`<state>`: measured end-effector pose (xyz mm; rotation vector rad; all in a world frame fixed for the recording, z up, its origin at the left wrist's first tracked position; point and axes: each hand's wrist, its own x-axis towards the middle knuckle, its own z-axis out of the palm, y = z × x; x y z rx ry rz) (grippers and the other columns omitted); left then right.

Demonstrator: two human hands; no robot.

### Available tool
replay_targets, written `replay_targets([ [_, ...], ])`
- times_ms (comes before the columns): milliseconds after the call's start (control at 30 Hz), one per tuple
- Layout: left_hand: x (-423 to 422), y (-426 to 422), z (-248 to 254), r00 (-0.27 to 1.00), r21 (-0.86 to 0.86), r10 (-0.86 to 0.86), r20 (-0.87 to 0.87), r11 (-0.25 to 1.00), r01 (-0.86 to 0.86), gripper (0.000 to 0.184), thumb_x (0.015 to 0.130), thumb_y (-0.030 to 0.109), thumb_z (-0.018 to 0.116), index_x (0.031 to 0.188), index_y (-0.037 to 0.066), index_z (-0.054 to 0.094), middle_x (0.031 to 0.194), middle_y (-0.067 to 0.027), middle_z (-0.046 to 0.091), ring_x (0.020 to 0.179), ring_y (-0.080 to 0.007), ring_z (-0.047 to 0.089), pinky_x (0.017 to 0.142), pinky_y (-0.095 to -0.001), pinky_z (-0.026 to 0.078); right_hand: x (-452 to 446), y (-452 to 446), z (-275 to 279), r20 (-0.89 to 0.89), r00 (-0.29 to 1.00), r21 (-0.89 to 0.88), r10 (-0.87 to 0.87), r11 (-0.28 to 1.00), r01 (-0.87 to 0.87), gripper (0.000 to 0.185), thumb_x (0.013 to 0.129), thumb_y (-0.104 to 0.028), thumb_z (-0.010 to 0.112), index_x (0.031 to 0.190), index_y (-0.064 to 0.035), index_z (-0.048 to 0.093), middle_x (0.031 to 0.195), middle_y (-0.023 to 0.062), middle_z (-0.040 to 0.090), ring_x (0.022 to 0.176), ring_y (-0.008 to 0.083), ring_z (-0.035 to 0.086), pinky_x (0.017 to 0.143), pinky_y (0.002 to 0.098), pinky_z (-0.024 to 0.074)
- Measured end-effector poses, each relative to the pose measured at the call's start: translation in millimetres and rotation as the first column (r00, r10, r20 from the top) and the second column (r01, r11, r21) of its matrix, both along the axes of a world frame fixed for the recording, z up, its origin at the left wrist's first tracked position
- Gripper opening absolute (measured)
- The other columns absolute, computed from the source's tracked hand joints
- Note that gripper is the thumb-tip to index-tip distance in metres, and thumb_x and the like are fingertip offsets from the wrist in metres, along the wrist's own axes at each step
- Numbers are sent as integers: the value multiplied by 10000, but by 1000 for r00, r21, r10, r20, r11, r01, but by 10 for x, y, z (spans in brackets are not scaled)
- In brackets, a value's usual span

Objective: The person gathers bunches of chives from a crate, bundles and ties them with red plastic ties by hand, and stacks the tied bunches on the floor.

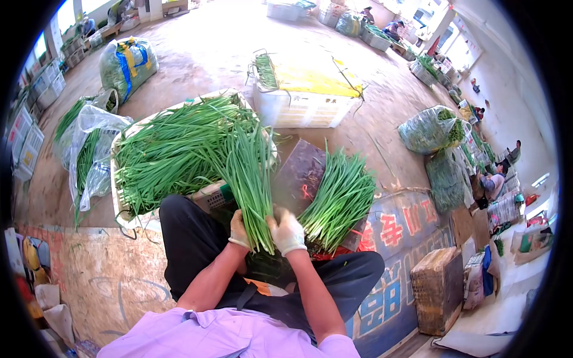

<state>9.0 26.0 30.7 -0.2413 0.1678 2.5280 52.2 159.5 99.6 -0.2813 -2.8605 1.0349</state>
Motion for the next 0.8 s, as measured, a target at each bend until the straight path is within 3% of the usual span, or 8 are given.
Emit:
replay_targets([
  [100,-56,5,-471,999,45,49,-4,998,-49,496,938,302,370,1184,-55,611,1171,-220,654,1076,-332,638,986,-442,502,-25,-15,-32,-238,971,92,26,996,-4,361,818,-318,750,1076,-75,680,954,176,662,845,348,670,769,421,535],
  [233,-42,45,-322,998,-183,70,-6,981,-70,451,962,286,366,1145,-31,629,1142,-193,666,1073,-314,637,980,-445,496,15,-271,76,-53,982,205,180,965,-166,308,799,-354,755,1001,-128,702,927,128,664,841,347,668,747,426,541],
  [367,12,32,-215,995,-214,70,-67,973,-83,451,982,285,352,1199,-15,609,1165,-191,659,1082,-321,631,1008,-443,471,5,-346,-44,89,975,235,203,947,-218,264,823,-330,712,977,-115,711,975,143,672,859,345,674,781,442,537],
  [500,-13,45,-276,998,-95,44,34,995,-41,416,978,288,431,1234,6,599,1191,-176,661,1068,-328,640,1018,-455,468,-37,-166,-177,-99,987,-26,130,991,-133,160,842,-223,677,875,-71,714,875,138,696,781,319,682,725,421,543],
  [600,-13,25,-254,998,-16,10,68,1000,-9,422,965,296,455,1244,9,590,1196,-179,657,1071,-343,639,999,-485,482,-55,-17,3,73,996,-666,50,746,11,147,902,-62,607,995,49,631,853,61,687,732,108,648,672,249,518],
  [633,-2,14,-224,997,31,-28,73,999,25,425,959,300,464,1243,11,590,1196,-179,657,1076,-348,637,993,-495,486,-70,35,4,27,1000,-678,10,735,11,163,897,-45,594,1031,47,608,836,66,687,729,117,654,676,270,528],
  [700,-20,37,-259,997,48,-2,77,999,-2,417,946,303,479,1225,19,602,1179,-179,663,1074,-356,637,984,-510,494,-126,91,-67,-109,994,-425,28,902,-72,187,878,-59,608,1046,23,611,840,121,698,735,200,687,682,312,539],
  [800,-45,65,-349,997,-38,50,51,998,-48,397,935,307,503,1191,28,623,1152,-174,672,1076,-350,639,992,-501,493,-129,10,17,65,987,35,150,988,-152,274,844,-218,681,1068,-63,646,916,236,678,844,397,666,766,422,532],
])
